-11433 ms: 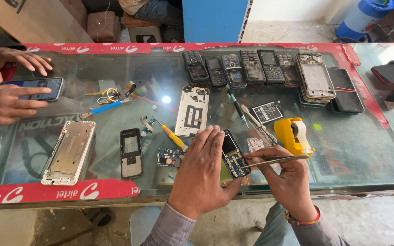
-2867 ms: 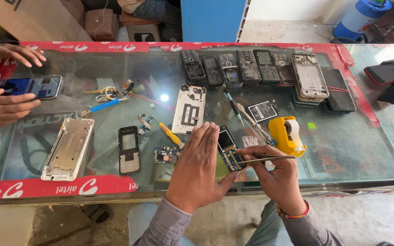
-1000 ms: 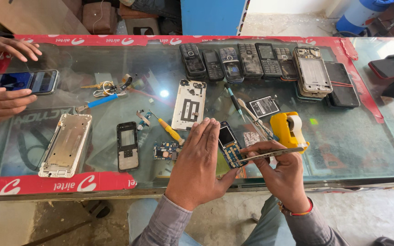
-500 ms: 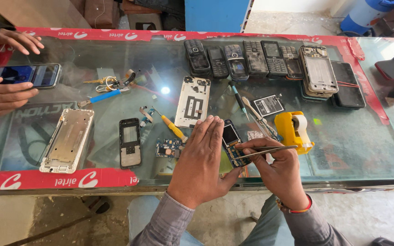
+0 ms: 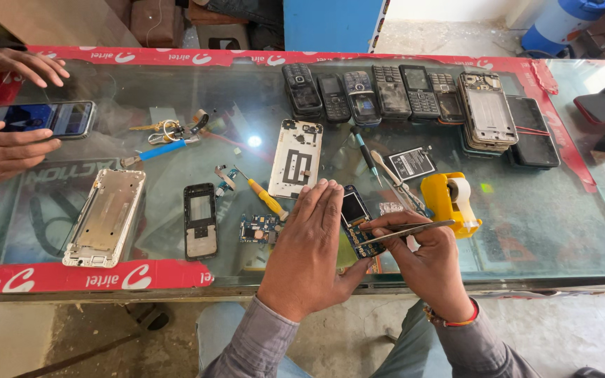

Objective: The person picks up a feature phone from a glass workbench and pries open its housing by hand. They separate the keypad and screen assembly, then use a flat pry tool to work around the keypad and internal board, holding the phone steady with the other hand.

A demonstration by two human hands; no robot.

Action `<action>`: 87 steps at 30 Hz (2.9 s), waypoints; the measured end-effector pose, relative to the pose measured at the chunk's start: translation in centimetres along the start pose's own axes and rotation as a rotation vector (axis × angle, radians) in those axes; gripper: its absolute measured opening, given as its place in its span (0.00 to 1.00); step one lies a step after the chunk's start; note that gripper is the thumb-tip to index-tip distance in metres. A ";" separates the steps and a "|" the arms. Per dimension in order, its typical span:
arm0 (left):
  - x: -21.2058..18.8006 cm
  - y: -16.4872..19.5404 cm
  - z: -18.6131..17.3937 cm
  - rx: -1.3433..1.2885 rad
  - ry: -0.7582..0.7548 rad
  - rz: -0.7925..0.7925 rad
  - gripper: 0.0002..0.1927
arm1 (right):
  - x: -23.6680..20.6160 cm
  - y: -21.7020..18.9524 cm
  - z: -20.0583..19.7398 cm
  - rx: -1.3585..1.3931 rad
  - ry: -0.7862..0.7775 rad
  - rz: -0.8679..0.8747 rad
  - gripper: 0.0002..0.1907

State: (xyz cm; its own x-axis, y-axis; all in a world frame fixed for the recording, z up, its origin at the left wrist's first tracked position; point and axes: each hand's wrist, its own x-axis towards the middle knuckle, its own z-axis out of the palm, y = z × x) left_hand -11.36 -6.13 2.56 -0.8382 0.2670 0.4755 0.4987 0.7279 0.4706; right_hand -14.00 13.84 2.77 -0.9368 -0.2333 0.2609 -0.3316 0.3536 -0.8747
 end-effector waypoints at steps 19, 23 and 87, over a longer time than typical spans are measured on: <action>0.2 -0.1 0.0 -0.008 0.005 0.002 0.53 | 0.2 0.2 0.1 -0.012 0.006 -0.009 0.06; 0.1 0.1 0.0 -0.010 0.006 0.001 0.53 | 0.0 0.2 0.0 0.013 0.002 -0.011 0.06; -0.2 0.1 -0.2 -0.001 0.012 -0.004 0.53 | -0.2 -0.1 0.0 -0.006 0.002 0.020 0.06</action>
State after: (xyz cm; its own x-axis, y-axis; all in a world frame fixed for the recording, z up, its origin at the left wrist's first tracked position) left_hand -11.10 -6.22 2.63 -0.8377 0.2564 0.4821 0.4954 0.7284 0.4733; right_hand -13.81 13.84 2.78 -0.9435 -0.2240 0.2443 -0.3135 0.3634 -0.8773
